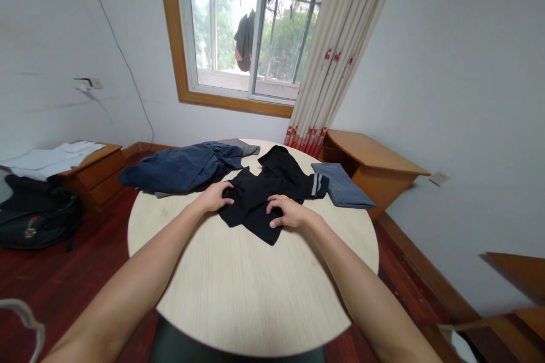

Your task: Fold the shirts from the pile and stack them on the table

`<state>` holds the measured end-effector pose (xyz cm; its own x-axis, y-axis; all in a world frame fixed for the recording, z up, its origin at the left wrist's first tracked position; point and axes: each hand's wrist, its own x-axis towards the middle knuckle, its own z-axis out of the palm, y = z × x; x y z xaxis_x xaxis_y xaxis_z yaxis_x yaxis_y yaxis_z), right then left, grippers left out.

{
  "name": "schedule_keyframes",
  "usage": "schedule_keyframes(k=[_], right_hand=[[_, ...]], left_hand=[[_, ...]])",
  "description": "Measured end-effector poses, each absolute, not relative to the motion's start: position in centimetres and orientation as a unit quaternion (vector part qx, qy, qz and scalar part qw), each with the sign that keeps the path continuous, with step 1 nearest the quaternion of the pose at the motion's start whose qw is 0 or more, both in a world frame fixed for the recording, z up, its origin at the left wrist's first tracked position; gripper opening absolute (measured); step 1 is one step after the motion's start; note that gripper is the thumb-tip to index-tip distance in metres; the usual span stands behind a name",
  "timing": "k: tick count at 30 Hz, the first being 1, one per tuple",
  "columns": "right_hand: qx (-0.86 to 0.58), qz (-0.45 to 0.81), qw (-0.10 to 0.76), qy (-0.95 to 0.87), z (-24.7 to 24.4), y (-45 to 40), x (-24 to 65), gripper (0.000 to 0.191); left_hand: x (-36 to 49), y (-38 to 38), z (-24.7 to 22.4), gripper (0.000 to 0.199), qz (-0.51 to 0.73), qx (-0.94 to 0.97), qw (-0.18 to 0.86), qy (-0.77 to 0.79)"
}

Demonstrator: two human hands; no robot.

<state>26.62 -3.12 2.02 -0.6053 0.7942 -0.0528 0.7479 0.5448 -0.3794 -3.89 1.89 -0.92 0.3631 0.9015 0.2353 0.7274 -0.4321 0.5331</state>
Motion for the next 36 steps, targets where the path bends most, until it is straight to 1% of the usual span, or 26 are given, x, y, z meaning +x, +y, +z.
schedule_keyframes(k=[5,8,10,12,13,14,17,19,21,23,25,26,28,31,33,36], right_hand=[[-0.432,0.167,0.045,-0.885,2.9,-4.1,25.5,0.013],[-0.425,0.176,0.054,-0.886,3.3,-4.3,25.3,0.009],[-0.415,0.226,0.074,-0.878,3.7,-4.2,26.0,0.01],[-0.397,0.313,0.1,-0.857,4.6,-4.1,27.6,0.016],[-0.383,0.365,0.11,-0.841,5.1,-4.1,28.7,0.022],[-0.365,0.415,0.12,-0.824,5.7,-4.3,29.9,0.029],[-0.284,0.54,0.137,-0.781,7.4,-5.2,33.7,0.046],[-0.223,0.586,0.168,-0.76,7.9,-5.6,35.7,0.053],[-0.214,0.598,0.225,-0.739,7.8,-5.5,36.7,0.057],[-0.282,0.567,0.291,-0.717,6.9,-4.5,36.9,0.057],[-0.388,0.491,0.335,-0.704,5.5,-3.0,36.6,0.052],[-0.437,0.441,0.341,-0.706,4.6,-2.2,36.5,0.05],[-0.504,0.337,0.333,-0.722,2.9,-0.7,36.4,0.045],[-0.545,0.218,0.322,-0.743,0.8,0.9,36.6,0.036],[-0.556,0.166,0.325,-0.747,0.1,1.3,36.8,0.029],[-0.58,0.115,0.315,-0.743,0.0,1.3,36.7,0.024]], left_hand=[[-3.5,1.6,-1.0,0.039,0.243,0.796,0.173,0.526],[-3.6,1.5,-0.5,0.033,0.242,0.787,0.179,0.538],[-4.1,1.2,0.6,0.029,0.25,0.785,0.211,0.526],[-5.3,0.6,2.2,0.032,0.25,0.787,0.293,0.482],[-6.1,0.2,3.1,0.038,0.236,0.787,0.355,0.445],[-7.0,-0.4,4.0,0.043,0.216,0.789,0.415,0.398],[-9.6,-2.2,6.0,0.058,0.175,0.779,0.551,0.242],[-10.4,-3.0,6.6,0.067,0.188,0.749,0.611,0.173],[-9.8,-3.1,6.6,0.071,0.245,0.718,0.628,0.172],[-8.2,-2.5,5.9,0.067,0.32,0.697,0.596,0.237],[-6.0,-1.4,4.7,0.06,0.37,0.692,0.523,0.332],[-5.0,-0.8,3.9,0.058,0.38,0.7,0.472,0.378],[-3.4,0.2,2.1,0.056,0.371,0.738,0.368,0.427],[-2.4,1.2,-0.2,0.053,0.321,0.813,0.234,0.426],[-2.3,1.4,-1.0,0.05,0.278,0.844,0.167,0.426],[-2.1,1.2,-1.4,0.049,0.203,0.841,0.102,0.491]])
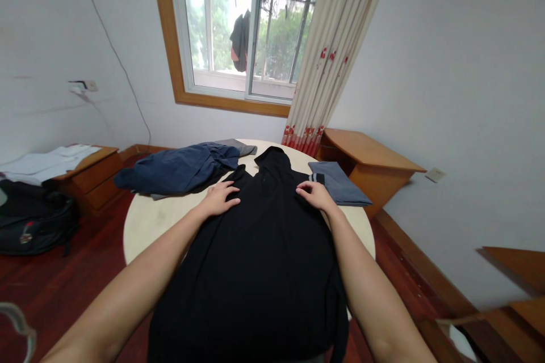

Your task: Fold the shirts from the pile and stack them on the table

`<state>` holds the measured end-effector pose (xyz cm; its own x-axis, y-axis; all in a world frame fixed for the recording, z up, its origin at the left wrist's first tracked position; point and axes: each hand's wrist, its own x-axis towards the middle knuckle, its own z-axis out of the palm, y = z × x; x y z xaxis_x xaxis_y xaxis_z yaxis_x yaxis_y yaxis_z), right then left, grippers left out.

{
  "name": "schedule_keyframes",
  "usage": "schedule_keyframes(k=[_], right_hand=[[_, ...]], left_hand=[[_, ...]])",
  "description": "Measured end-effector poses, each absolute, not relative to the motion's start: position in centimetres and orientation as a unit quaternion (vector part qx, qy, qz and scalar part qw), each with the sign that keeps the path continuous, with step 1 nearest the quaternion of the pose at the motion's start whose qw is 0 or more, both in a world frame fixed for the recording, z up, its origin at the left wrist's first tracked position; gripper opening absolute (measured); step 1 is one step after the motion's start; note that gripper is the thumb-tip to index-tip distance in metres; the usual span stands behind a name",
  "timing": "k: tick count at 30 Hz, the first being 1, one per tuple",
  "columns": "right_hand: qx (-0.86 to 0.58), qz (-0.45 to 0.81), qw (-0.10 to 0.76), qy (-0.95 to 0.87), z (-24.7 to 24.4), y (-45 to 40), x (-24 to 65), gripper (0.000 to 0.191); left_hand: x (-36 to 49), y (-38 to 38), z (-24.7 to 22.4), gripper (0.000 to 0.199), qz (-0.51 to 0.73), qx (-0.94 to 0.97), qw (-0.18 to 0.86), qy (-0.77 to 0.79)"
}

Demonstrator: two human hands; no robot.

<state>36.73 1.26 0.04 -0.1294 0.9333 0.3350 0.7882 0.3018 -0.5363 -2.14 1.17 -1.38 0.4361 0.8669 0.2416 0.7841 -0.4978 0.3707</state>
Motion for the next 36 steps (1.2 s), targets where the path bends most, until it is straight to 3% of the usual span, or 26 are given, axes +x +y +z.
schedule_keyframes(k=[6,13,24,36], right_hand=[[-0.669,0.045,0.249,-0.699,1.2,0.6,36.8,0.027],[-0.802,-0.004,0.213,-0.557,0.8,0.5,38.0,0.041],[-0.801,0.053,0.113,-0.585,-0.4,1.5,36.9,0.064],[-0.775,0.037,0.111,-0.621,-0.7,1.7,36.1,0.054]], left_hand=[[-2.3,1.2,-1.1,0.052,0.194,0.774,0.024,0.602],[-2.5,2.5,-1.3,0.055,0.191,0.737,0.036,0.648],[-3.4,4.2,-1.7,0.052,0.232,0.704,0.062,0.669],[-3.6,3.6,-0.7,0.029,0.251,0.703,0.134,0.652]])
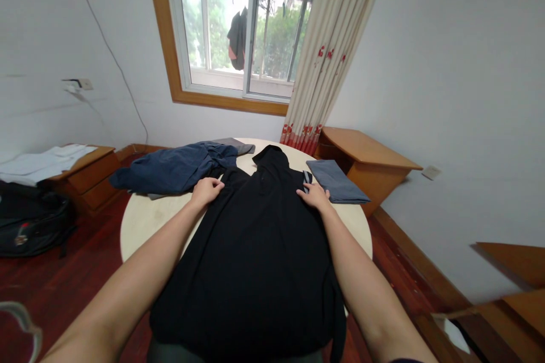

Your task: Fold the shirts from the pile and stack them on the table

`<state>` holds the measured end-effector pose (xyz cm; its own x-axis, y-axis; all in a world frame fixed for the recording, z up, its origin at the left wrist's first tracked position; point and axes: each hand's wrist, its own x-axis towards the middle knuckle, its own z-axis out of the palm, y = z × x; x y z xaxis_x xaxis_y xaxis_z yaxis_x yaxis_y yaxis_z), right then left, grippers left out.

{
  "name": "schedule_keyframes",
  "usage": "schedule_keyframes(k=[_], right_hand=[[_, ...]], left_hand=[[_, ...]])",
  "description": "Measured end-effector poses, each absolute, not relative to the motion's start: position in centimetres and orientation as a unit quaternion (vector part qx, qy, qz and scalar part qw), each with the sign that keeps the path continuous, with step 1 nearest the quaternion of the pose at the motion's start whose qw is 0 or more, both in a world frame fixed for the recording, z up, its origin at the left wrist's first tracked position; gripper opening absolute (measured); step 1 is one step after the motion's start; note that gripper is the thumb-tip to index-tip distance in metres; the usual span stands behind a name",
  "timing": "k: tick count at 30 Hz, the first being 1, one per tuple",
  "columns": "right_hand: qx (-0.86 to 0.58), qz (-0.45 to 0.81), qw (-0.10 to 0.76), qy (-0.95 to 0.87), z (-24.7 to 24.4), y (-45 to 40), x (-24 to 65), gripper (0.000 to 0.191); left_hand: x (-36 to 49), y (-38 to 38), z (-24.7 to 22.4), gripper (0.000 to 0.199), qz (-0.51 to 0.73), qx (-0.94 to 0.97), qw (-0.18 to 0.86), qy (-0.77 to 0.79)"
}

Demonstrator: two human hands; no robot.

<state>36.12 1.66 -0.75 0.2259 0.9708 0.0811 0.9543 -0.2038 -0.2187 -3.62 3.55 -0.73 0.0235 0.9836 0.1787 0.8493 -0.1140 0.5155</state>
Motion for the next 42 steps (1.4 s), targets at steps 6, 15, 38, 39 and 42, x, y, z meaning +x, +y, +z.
schedule_keyframes(k=[6,15,38,39,42], right_hand=[[-0.748,0.029,0.182,-0.637,-0.9,2.0,36.1,0.05],[-0.725,-0.02,0.303,-0.618,0.4,1.6,36.8,0.053],[-0.869,0.053,0.176,-0.459,0.8,0.1,40.8,0.053],[-0.869,0.058,0.172,-0.461,0.8,0.2,40.9,0.05],[-0.871,0.055,0.167,-0.46,0.8,0.2,40.8,0.052]], left_hand=[[-3.3,3.2,-0.7,0.043,0.263,0.684,0.151,0.663],[-3.1,1.9,1.0,0.068,0.114,0.732,0.125,0.66],[-1.8,1.4,-0.7,0.061,0.169,0.787,0.023,0.593],[-1.6,1.5,-0.9,0.058,0.168,0.79,0.036,0.588],[-1.4,1.8,-0.9,0.041,0.195,0.799,0.067,0.564]])
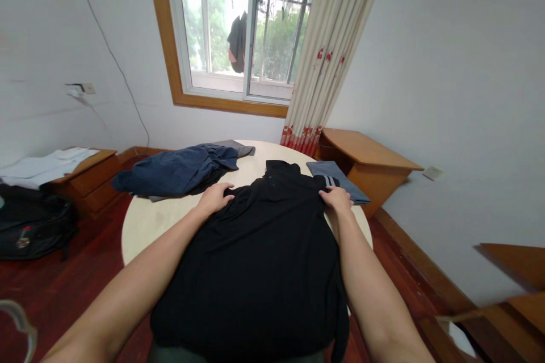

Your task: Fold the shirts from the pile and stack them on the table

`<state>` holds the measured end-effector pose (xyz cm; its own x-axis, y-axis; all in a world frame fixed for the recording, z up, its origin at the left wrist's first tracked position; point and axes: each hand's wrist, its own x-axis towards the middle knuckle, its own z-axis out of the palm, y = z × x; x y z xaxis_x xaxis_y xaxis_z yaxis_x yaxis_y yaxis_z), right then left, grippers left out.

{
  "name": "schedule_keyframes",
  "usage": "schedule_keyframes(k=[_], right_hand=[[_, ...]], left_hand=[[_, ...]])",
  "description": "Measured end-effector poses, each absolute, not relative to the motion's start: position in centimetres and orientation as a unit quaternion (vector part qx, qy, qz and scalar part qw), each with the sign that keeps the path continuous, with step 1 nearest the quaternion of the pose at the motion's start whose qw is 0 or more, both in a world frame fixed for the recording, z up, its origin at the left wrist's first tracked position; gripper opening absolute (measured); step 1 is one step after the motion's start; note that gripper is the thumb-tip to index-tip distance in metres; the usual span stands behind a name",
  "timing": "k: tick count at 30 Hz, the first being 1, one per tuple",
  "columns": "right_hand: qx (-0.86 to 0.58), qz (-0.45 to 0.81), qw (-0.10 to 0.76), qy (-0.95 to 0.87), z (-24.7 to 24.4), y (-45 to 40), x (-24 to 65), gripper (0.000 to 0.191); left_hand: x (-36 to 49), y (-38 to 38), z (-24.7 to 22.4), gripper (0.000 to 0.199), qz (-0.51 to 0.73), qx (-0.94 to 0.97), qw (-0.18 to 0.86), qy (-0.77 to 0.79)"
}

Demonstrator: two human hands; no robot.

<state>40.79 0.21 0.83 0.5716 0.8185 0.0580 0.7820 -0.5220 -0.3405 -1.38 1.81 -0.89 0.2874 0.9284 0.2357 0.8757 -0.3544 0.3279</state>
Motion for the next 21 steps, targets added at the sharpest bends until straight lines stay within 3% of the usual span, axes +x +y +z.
schedule_keyframes(k=[4,9,15,21], right_hand=[[-0.872,0.05,0.165,-0.458,1.1,0.1,40.4,0.058],[-0.869,0.039,0.162,-0.466,1.2,-0.1,40.2,0.055],[-0.859,0.03,0.154,-0.487,1.2,-0.1,39.8,0.054],[-0.829,-0.044,0.198,-0.521,1.2,0.0,38.5,0.05]], left_hand=[[-2.6,2.5,1.0,0.023,0.337,0.776,0.041,0.531],[-7.5,4.0,3.5,0.021,0.54,0.646,-0.062,0.535],[-11.3,3.9,3.2,0.02,0.525,0.578,-0.087,0.618],[-6.2,1.1,4.2,0.028,0.428,0.664,-0.145,0.595]])
